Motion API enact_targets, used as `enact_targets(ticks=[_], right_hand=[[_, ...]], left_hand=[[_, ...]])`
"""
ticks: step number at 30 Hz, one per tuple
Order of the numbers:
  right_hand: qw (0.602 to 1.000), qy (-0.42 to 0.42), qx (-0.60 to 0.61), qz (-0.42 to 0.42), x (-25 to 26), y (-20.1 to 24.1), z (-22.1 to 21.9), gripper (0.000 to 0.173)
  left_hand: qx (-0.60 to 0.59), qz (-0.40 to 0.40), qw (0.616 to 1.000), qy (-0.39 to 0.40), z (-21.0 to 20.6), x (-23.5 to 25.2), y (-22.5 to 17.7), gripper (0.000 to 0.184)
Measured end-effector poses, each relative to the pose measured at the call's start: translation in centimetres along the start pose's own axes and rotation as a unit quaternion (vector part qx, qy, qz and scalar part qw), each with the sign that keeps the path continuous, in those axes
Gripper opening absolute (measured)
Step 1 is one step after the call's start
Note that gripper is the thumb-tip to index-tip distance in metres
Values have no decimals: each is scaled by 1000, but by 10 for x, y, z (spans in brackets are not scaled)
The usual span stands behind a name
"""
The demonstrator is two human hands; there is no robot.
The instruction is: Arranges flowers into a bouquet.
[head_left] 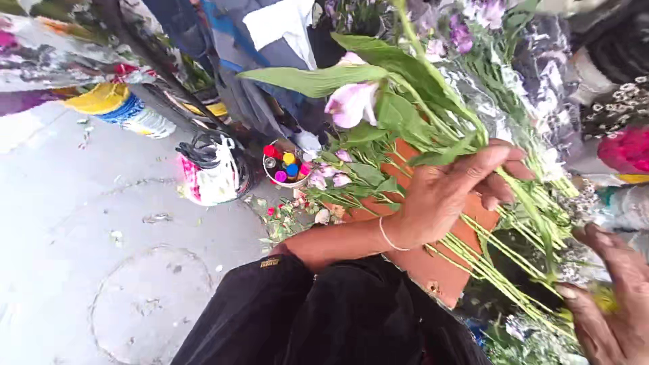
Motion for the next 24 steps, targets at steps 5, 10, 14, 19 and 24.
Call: enact_targets(ticks=[5,10,14,19,24], right_hand=[[992,-102,61,38,36,-2,-34,34],[995,-48,81,-16,24,-71,-15,35],[995,-25,94,-29,33,-74,-38,36],[985,-2,166,-44,52,-68,-109,31],[986,8,142,-91,15,-113,-167,23]], left_hand=[[56,20,997,53,19,6,22,23],[546,-98,819,148,108,-21,50,39],[529,-96,820,197,138,-45,61,32],[463,-51,856,225,146,-57,81,33],[484,-98,847,196,158,-64,83,30]])
Point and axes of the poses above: each hand's wrist, its own x-axis towards the middle knuckle, its own z-axis out of the back of the hand, y = z × x, the point moved 8 cm from there along x, towards the middle knuckle, and after that the axes turned 12 degrees about x, right-handed, at the moved point
